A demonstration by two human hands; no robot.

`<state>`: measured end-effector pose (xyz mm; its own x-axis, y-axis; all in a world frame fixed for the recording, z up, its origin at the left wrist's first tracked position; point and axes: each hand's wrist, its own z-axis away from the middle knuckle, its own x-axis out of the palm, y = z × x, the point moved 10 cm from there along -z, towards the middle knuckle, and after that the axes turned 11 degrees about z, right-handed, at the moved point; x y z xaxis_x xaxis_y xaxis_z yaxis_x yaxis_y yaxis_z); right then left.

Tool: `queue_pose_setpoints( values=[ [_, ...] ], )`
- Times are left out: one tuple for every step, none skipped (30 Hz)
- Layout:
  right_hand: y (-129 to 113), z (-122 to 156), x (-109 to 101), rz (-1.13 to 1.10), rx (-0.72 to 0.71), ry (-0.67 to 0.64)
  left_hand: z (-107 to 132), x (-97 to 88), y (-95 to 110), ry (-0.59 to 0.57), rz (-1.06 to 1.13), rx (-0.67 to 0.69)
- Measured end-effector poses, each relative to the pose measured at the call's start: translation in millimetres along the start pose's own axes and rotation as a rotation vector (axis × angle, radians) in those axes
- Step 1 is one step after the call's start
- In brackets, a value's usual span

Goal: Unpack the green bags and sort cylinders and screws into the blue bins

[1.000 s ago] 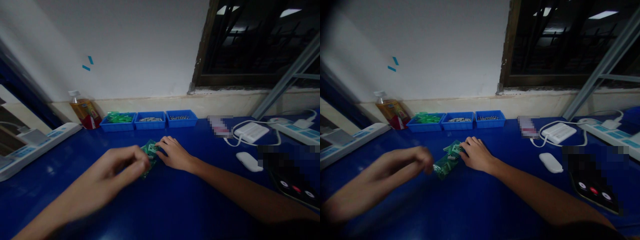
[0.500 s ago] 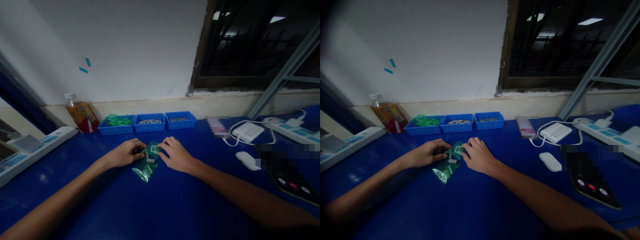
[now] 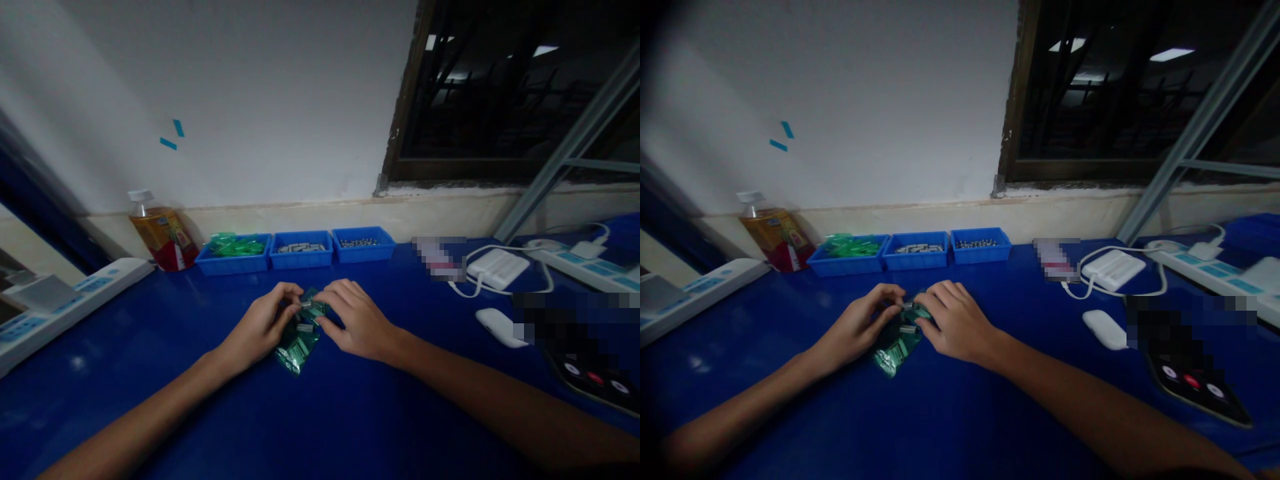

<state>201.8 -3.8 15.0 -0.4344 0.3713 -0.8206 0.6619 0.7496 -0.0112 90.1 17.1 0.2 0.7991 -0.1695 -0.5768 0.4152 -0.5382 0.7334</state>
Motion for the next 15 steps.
queue_pose_setpoints(
  values=[
    [-5.0,0.6,-2.9,0.009,-0.034,0.018,2.0,4.7,5.0,-0.008,0.039,0.003],
    [-9.2,1.3,-5.2,0.015,-0.065,0.034,3.8,9.1,9.1,-0.017,0.072,0.002],
    [-12.6,2.0,-7.1,0.017,-0.089,0.047,5.4,12.2,11.9,-0.020,0.097,-0.002],
    [-14.7,2.5,-8.5,0.013,-0.102,0.056,6.6,14.2,13.4,-0.019,0.117,-0.009],
    [-15.4,2.7,-9.4,0.003,-0.104,0.062,7.5,14.9,14.0,-0.011,0.133,-0.019],
    [-14.5,2.7,-10.2,-0.012,-0.093,0.068,8.1,14.9,14.1,-0.005,0.144,-0.025],
    [-12.4,2.5,-11.1,-0.031,-0.070,0.075,8.4,14.8,14.3,-0.002,0.147,-0.025],
    [-9.8,2.3,-11.7,-0.054,-0.043,0.083,8.3,14.7,14.9,-0.005,0.139,-0.018],
    [-7.3,2.2,-12.5,-0.077,-0.017,0.093,8.0,14.9,16.4,-0.013,0.119,-0.002],
    [-5.3,2.1,-12.9,-0.098,0.003,0.101,7.5,15.1,18.2,-0.021,0.087,0.020],
    [-4.0,1.9,-12.9,-0.115,0.016,0.105,6.8,15.1,20.4,-0.027,0.049,0.047],
    [-3.1,1.6,-12.1,-0.127,0.024,0.102,6.1,14.7,22.1,-0.026,0.009,0.070],
    [-2.2,1.2,-11.0,-0.136,0.031,0.096,5.1,14.2,22.9,-0.022,-0.024,0.085],
    [-1.2,0.7,-9.8,-0.143,0.039,0.088,4.0,13.6,23.1,-0.018,-0.047,0.093],
    [0.2,0.2,-8.8,-0.149,0.051,0.082,2.8,13.1,22.7,-0.014,-0.061,0.096]
  ],
)
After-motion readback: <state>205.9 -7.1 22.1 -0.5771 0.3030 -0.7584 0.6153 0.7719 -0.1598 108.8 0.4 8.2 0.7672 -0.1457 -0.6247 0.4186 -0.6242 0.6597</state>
